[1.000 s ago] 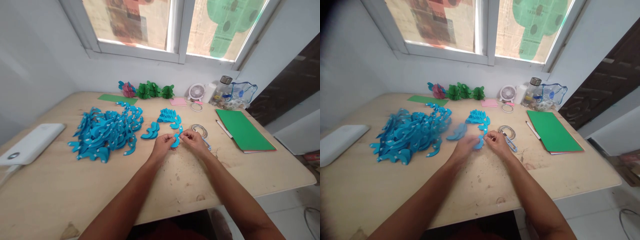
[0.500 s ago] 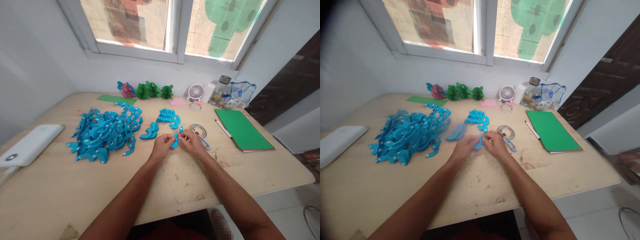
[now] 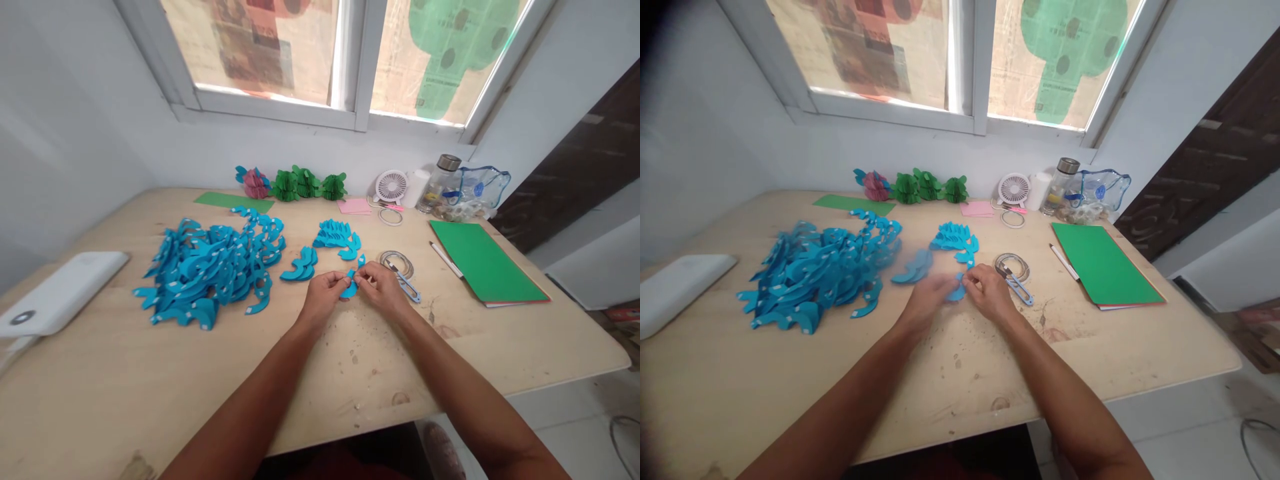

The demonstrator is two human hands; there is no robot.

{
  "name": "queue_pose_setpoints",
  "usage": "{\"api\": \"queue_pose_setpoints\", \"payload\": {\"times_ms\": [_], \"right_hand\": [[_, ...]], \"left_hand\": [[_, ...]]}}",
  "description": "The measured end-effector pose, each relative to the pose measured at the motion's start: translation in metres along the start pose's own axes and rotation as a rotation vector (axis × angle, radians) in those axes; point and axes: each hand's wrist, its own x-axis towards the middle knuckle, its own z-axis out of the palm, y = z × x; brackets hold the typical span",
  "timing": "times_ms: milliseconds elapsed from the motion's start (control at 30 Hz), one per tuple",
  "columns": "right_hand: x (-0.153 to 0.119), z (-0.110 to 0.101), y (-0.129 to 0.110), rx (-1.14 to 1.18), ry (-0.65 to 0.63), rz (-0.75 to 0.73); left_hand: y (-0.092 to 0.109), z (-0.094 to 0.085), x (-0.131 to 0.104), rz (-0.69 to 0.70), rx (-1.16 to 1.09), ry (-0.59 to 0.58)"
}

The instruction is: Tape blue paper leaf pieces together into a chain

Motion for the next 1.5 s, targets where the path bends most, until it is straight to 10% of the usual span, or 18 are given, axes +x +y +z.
{"api": "queue_pose_setpoints", "payload": {"times_ms": [1500], "right_hand": [[-0.0012, 0.0015, -0.0046, -0.032, 0.162, -0.049]], "left_hand": [[-0.0019, -0.0007, 0.0021, -0.046, -0.086, 0.092]]}}
